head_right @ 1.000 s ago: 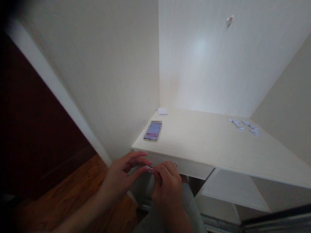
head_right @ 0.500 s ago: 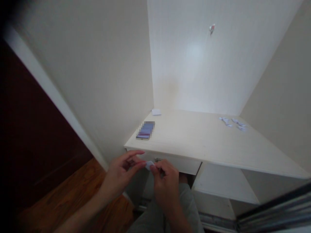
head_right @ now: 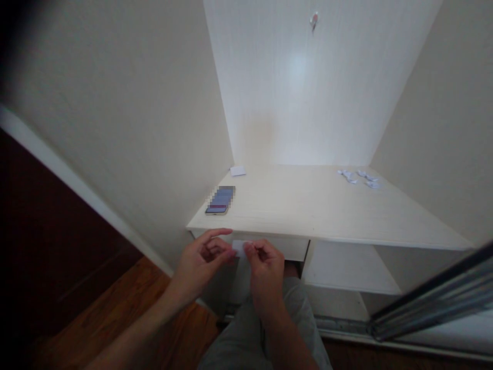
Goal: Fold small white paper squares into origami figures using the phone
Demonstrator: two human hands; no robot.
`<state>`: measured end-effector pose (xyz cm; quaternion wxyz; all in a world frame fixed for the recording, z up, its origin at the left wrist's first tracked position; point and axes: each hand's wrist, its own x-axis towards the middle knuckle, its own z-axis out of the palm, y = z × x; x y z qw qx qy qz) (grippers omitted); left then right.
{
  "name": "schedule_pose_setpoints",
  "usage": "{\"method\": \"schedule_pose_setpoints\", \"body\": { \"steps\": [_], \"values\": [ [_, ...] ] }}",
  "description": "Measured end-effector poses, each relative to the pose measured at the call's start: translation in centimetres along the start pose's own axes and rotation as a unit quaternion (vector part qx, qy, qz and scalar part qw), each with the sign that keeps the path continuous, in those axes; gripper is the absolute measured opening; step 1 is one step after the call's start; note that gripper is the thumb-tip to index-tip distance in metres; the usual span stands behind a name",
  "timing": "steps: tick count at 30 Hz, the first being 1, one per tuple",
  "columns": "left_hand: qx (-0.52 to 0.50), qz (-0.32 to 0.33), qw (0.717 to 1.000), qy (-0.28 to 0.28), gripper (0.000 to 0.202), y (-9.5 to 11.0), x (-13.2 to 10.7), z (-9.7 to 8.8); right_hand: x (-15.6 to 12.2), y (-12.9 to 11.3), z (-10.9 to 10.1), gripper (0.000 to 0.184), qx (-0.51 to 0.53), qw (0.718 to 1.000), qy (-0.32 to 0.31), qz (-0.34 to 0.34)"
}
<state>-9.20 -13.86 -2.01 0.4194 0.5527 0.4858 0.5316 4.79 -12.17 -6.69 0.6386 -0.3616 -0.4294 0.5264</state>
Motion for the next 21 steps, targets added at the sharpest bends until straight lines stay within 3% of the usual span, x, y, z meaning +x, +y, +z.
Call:
{"method": "schedule_pose_setpoints", "body": {
  "steps": [6, 12, 16, 21],
  "values": [
    [0.01, 0.004, 1.0, 0.006, 0.036, -0.3, 0.4, 0.4, 0.3, -0.2, -0.3, 0.032, 0.065, 0.996, -0.023, 0.062],
    [-0.011, -0.005, 1.0, 0.013, 0.037, -0.4, 0.5, 0.6, 0.7, 0.2, -1.0, 0.029, 0.069, 0.996, -0.011, 0.055],
    [-0.021, -0.017, 1.0, -0.006, 0.025, -0.4, 0.4, 0.9, 0.3, 0.1, -0.8, 0.026, 0.065, 0.996, -0.011, 0.06],
    [-0.025, -0.006, 0.999, 0.032, 0.021, -0.3, 0.2, 1.4, -0.3, -0.4, -0.5, 0.021, 0.019, 1.0, 0.017, 0.01]
  ]
}}
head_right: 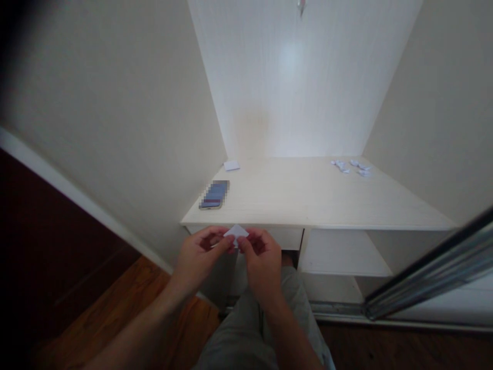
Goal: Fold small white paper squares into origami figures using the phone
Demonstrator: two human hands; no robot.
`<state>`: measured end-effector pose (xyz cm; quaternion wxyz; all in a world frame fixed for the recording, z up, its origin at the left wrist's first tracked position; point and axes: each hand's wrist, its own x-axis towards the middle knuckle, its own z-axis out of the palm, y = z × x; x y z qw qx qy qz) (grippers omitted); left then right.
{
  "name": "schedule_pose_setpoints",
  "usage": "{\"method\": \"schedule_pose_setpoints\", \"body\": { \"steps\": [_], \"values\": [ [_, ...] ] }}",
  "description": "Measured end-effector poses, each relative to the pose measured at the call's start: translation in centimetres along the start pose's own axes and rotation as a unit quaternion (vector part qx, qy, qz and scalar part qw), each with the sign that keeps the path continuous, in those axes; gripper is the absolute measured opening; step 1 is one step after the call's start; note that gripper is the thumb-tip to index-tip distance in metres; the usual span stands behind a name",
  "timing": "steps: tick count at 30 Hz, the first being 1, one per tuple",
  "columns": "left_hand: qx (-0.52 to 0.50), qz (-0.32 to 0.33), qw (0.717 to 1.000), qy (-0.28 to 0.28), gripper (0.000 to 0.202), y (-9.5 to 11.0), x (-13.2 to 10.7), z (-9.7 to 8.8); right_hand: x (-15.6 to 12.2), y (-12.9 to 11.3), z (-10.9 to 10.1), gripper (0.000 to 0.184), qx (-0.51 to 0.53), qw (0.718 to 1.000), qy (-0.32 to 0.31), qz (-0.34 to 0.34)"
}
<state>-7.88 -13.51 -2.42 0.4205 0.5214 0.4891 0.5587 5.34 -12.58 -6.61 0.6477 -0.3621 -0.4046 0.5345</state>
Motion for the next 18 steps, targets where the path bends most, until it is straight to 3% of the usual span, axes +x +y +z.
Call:
{"method": "schedule_pose_setpoints", "body": {
  "steps": [6, 11, 18],
  "values": [
    [0.033, 0.071, 0.996, 0.047, 0.014, 0.15, -0.56, 0.62, -0.23, -0.27, 0.13, 0.018, -0.074, 0.992, 0.057, -0.088],
    [0.078, 0.148, 0.985, 0.037, 0.005, -0.08, -0.75, 0.43, -0.14, -0.2, 0.14, 0.016, -0.078, 0.99, 0.061, -0.098],
    [0.153, 0.203, 0.966, 0.042, 0.004, -0.24, -0.93, 0.38, -0.35, -0.04, 0.26, 0.014, -0.068, 0.989, 0.076, -0.107]
  ]
}}
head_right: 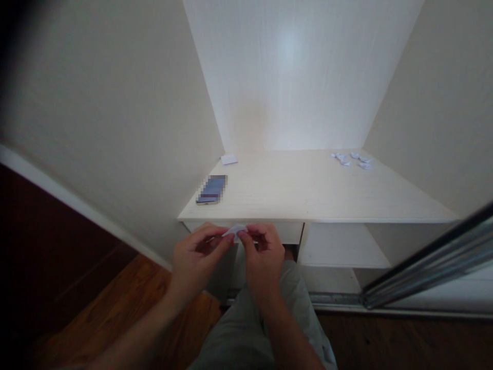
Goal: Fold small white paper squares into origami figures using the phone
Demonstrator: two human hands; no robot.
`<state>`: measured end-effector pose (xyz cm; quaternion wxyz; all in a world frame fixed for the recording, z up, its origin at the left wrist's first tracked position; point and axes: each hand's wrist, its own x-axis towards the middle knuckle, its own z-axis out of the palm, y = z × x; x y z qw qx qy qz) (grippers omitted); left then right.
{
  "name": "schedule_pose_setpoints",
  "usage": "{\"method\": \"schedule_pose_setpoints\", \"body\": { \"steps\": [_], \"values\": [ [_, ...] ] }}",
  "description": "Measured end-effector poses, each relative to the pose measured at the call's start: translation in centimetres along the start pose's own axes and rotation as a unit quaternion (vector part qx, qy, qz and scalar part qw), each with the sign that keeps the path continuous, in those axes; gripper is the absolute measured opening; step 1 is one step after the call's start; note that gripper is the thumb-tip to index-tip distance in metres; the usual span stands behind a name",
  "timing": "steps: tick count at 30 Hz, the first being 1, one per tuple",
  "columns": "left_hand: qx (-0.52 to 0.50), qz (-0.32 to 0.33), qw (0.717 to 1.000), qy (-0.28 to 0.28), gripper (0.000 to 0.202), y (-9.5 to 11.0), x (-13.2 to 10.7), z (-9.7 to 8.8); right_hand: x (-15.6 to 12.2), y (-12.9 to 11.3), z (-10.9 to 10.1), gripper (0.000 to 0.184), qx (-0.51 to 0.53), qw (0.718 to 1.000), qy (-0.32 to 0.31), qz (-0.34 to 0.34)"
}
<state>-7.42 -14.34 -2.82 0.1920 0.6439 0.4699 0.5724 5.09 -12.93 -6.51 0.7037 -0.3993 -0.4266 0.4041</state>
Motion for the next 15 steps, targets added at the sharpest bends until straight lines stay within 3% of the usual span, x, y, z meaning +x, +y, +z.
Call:
{"method": "schedule_pose_setpoints", "body": {
  "steps": [5, 9, 15],
  "values": [
    [0.034, 0.044, 0.998, 0.014, 0.002, -0.09, -0.13, 0.37, -0.08, 0.22, 0.04, 0.015, 0.001, 1.0, 0.018, -0.002],
    [0.043, 0.066, 0.996, 0.029, 0.004, -0.21, -0.12, 0.48, 0.16, 0.48, -0.28, 0.014, -0.008, 1.0, -0.009, -0.02],
    [-0.005, 0.019, 0.999, 0.043, 0.005, -0.36, -0.18, 0.77, 0.62, -0.18, -0.85, 0.002, -0.099, 0.987, -0.053, -0.118]
  ]
}}
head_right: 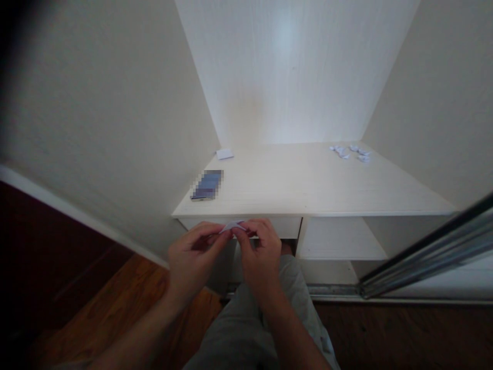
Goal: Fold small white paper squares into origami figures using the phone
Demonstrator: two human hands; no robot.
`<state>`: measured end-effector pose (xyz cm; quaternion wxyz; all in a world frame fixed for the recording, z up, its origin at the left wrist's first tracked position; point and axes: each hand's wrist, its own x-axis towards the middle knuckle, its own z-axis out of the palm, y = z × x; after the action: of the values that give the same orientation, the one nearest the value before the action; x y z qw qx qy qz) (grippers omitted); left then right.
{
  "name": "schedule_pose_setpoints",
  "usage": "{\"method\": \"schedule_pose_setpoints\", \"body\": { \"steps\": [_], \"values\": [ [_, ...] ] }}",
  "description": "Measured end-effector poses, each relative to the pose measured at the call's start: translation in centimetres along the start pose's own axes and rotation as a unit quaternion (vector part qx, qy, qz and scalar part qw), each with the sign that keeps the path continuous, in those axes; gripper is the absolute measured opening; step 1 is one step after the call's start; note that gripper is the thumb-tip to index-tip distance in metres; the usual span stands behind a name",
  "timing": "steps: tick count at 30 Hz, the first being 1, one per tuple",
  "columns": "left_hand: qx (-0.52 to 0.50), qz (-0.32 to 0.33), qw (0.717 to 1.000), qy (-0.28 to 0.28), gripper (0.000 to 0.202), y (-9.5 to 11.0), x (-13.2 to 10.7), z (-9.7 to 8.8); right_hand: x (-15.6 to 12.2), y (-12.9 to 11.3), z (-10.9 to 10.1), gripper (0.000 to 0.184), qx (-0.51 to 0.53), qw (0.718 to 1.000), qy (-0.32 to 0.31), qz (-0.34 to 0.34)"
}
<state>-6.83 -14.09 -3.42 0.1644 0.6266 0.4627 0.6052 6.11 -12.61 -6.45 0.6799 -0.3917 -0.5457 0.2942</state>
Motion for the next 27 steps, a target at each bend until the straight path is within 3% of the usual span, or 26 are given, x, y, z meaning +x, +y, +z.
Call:
{"method": "schedule_pose_setpoints", "body": {
  "steps": [5, 10, 20, 27],
  "values": [
    [-0.079, -0.147, 0.986, 0.004, 0.012, -0.9, -0.1, 0.6, 0.6, -0.6, -0.4, 0.008, -0.079, 0.995, -0.023, -0.061],
    [-0.233, -0.257, 0.938, -0.001, 0.019, -1.2, -0.3, 1.4, 1.1, -0.5, -0.9, 0.012, -0.132, 0.982, -0.04, -0.129],
    [-0.348, -0.34, 0.871, 0.061, 0.023, -0.1, -0.8, 3.2, 1.5, 0.0, -2.0, 0.029, -0.249, 0.925, -0.058, -0.28],
    [-0.411, -0.365, 0.832, 0.074, 0.017, 1.5, -1.5, 4.4, 1.6, 0.0, -2.7, 0.038, -0.272, 0.909, -0.074, -0.306]
  ]
}}
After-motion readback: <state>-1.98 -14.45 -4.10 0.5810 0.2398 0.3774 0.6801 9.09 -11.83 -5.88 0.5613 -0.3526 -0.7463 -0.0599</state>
